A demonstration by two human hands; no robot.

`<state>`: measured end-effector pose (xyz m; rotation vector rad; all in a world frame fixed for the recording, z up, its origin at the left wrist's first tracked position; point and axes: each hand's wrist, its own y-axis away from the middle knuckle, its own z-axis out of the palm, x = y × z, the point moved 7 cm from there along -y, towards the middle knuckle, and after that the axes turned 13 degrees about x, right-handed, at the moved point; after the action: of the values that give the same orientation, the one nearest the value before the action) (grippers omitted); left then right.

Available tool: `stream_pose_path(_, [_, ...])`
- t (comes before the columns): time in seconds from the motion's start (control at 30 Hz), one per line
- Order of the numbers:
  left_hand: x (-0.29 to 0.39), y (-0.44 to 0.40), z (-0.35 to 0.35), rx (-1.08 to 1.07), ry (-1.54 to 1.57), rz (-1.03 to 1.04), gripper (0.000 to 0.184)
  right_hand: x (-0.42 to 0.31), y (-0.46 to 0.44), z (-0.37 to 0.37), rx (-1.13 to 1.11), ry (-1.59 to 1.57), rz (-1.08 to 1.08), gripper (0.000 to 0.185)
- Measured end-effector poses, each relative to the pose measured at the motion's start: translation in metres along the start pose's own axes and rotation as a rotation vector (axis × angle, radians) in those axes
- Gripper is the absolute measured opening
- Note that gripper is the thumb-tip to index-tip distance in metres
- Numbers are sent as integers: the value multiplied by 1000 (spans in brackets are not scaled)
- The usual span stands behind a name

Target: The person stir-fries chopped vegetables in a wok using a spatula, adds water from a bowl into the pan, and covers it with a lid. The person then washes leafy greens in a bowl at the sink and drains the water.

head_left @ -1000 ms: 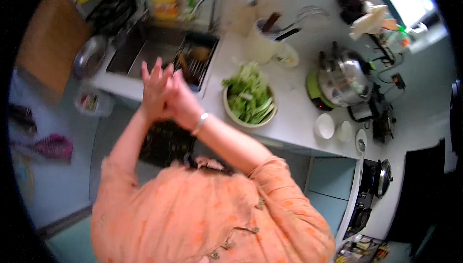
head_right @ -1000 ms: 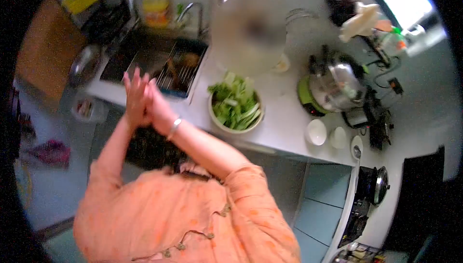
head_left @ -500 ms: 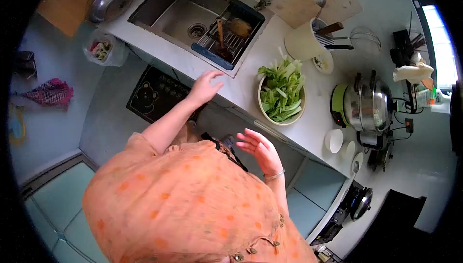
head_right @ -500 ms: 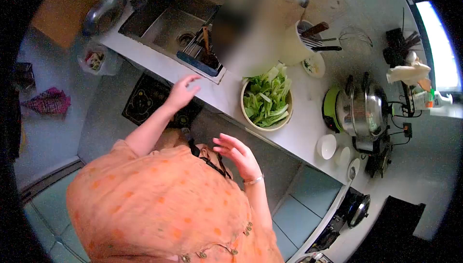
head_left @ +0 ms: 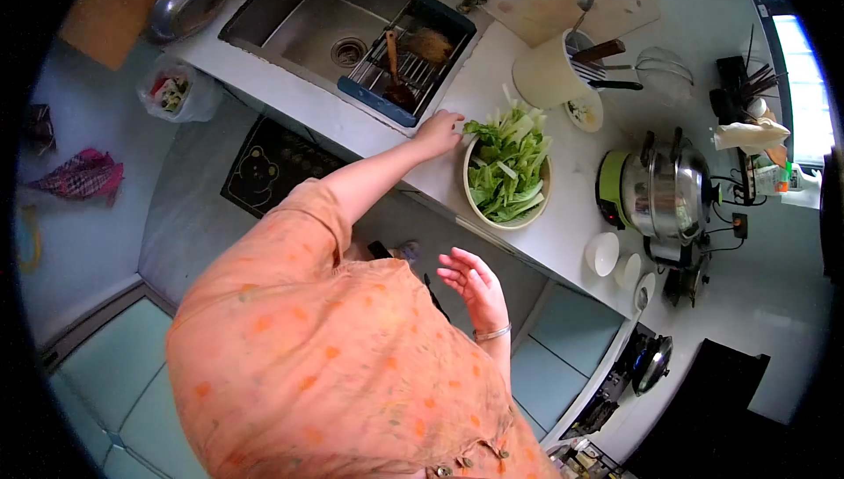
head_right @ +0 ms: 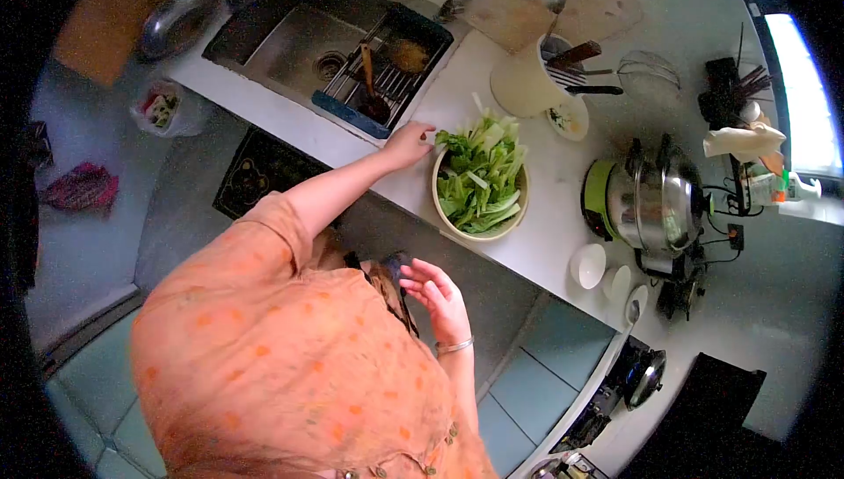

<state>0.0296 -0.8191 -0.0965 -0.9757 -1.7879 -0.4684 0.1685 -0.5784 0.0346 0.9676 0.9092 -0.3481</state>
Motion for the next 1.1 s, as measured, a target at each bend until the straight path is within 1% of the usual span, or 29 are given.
stream_pose_path(0.07, [4, -14, 11, 74, -46, 109, 36, -4, 3, 2, 31, -25, 2, 44])
stream_pose_path(0.1, [6, -20, 18, 72, -60, 133, 31, -5, 4, 0, 37, -30, -5, 44])
stream_pose_path(0.13, [1, -25, 24, 67, -61, 138, 31, -4, 5, -2, 45, -40, -3, 44])
stream_pose_path(0.2, [-13, -32, 36, 16, -90, 163, 23, -3, 7, -6, 57, -59, -8, 44])
stream_pose_path(0.23, [-16, -33, 37, 8, -79, 211, 17, -1, 9, -10, 65, -77, -7, 44])
stream_pose_path(0.27, [-6, -29, 23, 7, -79, 211, 17, 0, 8, -13, 72, -88, -6, 43])
stream_pose_path(0.33, [23, -17, -12, -85, -141, 171, 22, 3, 9, -19, 74, -103, 6, 42])
stream_pose_path(0.37, [29, -12, -18, -221, -176, 102, 29, 6, 8, -22, 78, -106, 18, 42])
stream_pose_path(0.4, [39, -9, -23, -222, -176, 101, 29, 6, 4, -24, 79, -107, 20, 42])
stream_pose_path(0.47, [48, 9, -21, -448, 8, -172, 31, 10, 1, -25, 63, -96, 32, 40])
stream_pose_path(0.53, [62, 14, -22, -474, -17, -156, 32, 6, 1, -23, 53, -115, 30, 39])
stream_pose_path(0.6, [69, 31, -14, -512, 105, -374, 32, 0, 0, -22, 33, -95, 20, 39])
stream_pose_path(0.63, [48, 31, 2, -472, 112, -392, 31, 2, -4, -27, 26, -102, 0, 38])
stream_pose_path(0.67, [47, 35, 10, -473, 98, -385, 31, -3, 0, -29, 20, -102, -24, 38])
stream_pose_path(0.7, [40, 32, 13, -400, 47, -328, 31, -2, -2, -32, 25, -97, -19, 37])
stream_pose_path(0.73, [45, 28, 9, -326, -10, -263, 30, -2, -1, -35, 26, -98, -22, 37])
stream_pose_path(0.77, [58, 32, 7, -265, -3, -252, 29, -1, 1, -38, 17, -107, -28, 37])
stream_pose_path(0.8, [55, 34, 15, -265, -3, -253, 29, 1, 0, -42, 25, -109, -27, 36])
stream_pose_path(0.87, [63, 34, 14, -75, 0, -201, 29, 2, 5, -48, 25, -118, -36, 35])
stream_pose_path(0.9, [57, 35, 19, -135, -10, -239, 26, 3, 4, -49, 30, -112, -38, 35])
stream_pose_path(0.93, [55, 38, 25, -136, -11, -234, 26, 3, 7, -51, 36, -108, -45, 34])
stream_pose_path(0.97, [54, 39, 28, -70, 65, -223, 24, 1, 10, -54, 33, -108, -51, 34])
stream_pose_path(1.0, [46, 41, 29, -8, 143, -217, 22, 1, 11, -55, 48, -108, -53, 33])
stream_pose_path(1.03, [53, 47, 20, 66, 140, -176, 20, 1, 13, -57, 59, -106, -57, 33])
stream_pose_path(1.07, [59, 52, 16, 71, 138, -173, 20, 2, 15, -59, 52, -106, -60, 33])
stream_pose_path(1.1, [64, 54, 5, 172, 16, -117, 18, 4, 15, -61, 61, -112, -58, 33])
